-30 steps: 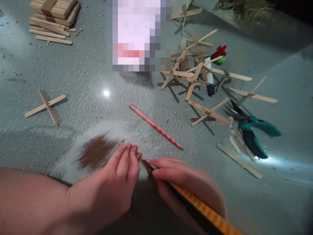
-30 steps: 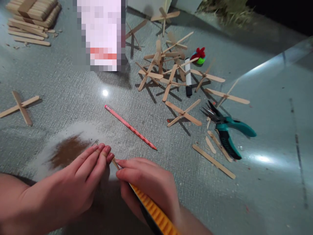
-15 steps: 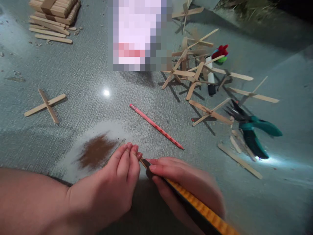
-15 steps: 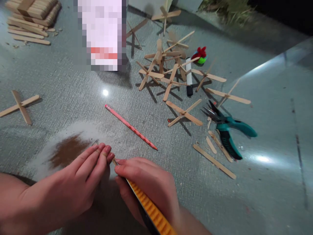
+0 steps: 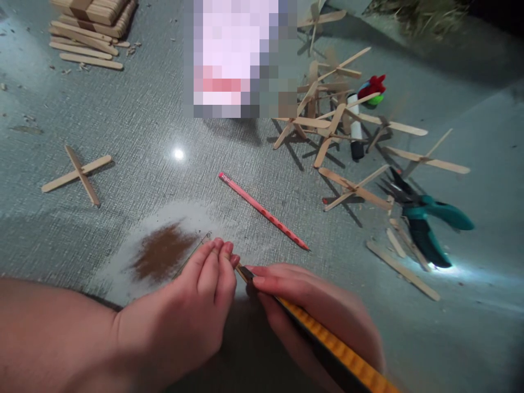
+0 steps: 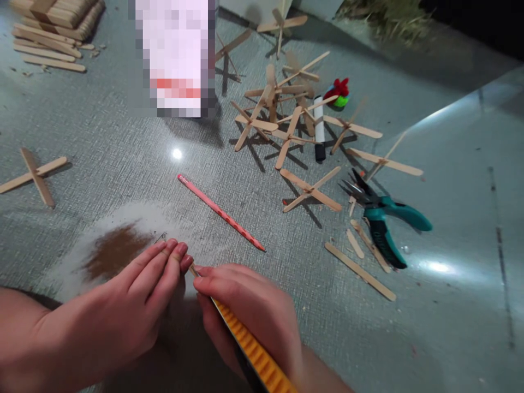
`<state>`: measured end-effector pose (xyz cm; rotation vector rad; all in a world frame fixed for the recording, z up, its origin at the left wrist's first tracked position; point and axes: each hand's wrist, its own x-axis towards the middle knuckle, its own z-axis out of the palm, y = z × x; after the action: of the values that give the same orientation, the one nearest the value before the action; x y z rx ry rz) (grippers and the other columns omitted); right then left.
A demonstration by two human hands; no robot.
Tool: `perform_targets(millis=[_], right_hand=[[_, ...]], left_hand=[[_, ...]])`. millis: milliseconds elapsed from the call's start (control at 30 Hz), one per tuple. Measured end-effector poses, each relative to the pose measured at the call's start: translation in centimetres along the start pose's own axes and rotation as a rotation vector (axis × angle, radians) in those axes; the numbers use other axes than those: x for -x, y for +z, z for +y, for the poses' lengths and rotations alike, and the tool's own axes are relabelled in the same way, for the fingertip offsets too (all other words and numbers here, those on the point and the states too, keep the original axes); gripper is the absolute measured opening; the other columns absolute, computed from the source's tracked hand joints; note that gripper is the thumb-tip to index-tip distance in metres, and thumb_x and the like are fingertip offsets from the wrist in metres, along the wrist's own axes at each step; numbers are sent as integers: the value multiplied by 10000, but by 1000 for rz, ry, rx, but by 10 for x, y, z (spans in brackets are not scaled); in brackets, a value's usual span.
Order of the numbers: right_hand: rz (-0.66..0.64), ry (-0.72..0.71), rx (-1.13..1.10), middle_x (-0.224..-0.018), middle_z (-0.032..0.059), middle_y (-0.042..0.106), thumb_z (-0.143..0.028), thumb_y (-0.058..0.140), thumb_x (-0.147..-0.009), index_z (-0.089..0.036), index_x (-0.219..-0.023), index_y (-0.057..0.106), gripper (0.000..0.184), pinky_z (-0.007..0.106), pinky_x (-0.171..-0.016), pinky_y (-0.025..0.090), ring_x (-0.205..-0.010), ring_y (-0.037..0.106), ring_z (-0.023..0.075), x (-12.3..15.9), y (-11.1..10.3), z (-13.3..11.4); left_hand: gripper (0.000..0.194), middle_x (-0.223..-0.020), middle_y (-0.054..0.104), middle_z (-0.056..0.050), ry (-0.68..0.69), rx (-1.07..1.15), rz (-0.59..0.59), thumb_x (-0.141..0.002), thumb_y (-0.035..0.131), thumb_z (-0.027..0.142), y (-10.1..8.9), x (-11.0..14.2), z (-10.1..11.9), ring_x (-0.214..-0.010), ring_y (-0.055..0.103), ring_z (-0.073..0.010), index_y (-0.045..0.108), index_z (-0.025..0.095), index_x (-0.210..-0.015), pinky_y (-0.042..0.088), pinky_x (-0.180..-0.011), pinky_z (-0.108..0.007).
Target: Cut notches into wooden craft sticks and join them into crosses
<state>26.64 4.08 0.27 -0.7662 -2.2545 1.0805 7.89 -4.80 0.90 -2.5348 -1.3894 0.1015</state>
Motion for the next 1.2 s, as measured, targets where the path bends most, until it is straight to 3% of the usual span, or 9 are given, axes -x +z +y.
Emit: perform_targets(millis=[433,767,1033,1200], right_hand=[[-29,-20,-27,-969,-2,820,-59,620,-898,-310,-1097,669,325,322,-779,692,-803,802,198,2,2,4],[-24,-64,-5,-935,4,811,-46,614,-892,-271,-1075,659,294,226,-809,652,-819,794,156,0,2,5],[13,-38,-38,-805,3,766,-11,571,-888,-235,-979,664,259,183,-676,610,-690,752,127,-7,5,-8],[-39,-9,4,-802,-4,757,-67,566,-927,-235,-963,641,188,215,-651,597,-687,735,128,-5,6,-7]], left_hand=[[548,-1339,708,-234,-19,16,-11,-874,631,397,4,5,5,-1236,682,-368,751,29,-1262,470,-1142,-490],[509,-1314,724,-224,5,12,-14,-874,635,385,1,2,0,-1200,703,-355,773,36,-1218,498,-1113,-465],[519,-1316,716,-230,-13,8,9,-864,625,392,5,5,5,-1212,685,-365,770,50,-1228,444,-1157,-509],[538,-1321,714,-222,-29,9,-4,-846,639,380,5,5,5,-1215,680,-357,760,56,-1258,424,-1181,-503]])
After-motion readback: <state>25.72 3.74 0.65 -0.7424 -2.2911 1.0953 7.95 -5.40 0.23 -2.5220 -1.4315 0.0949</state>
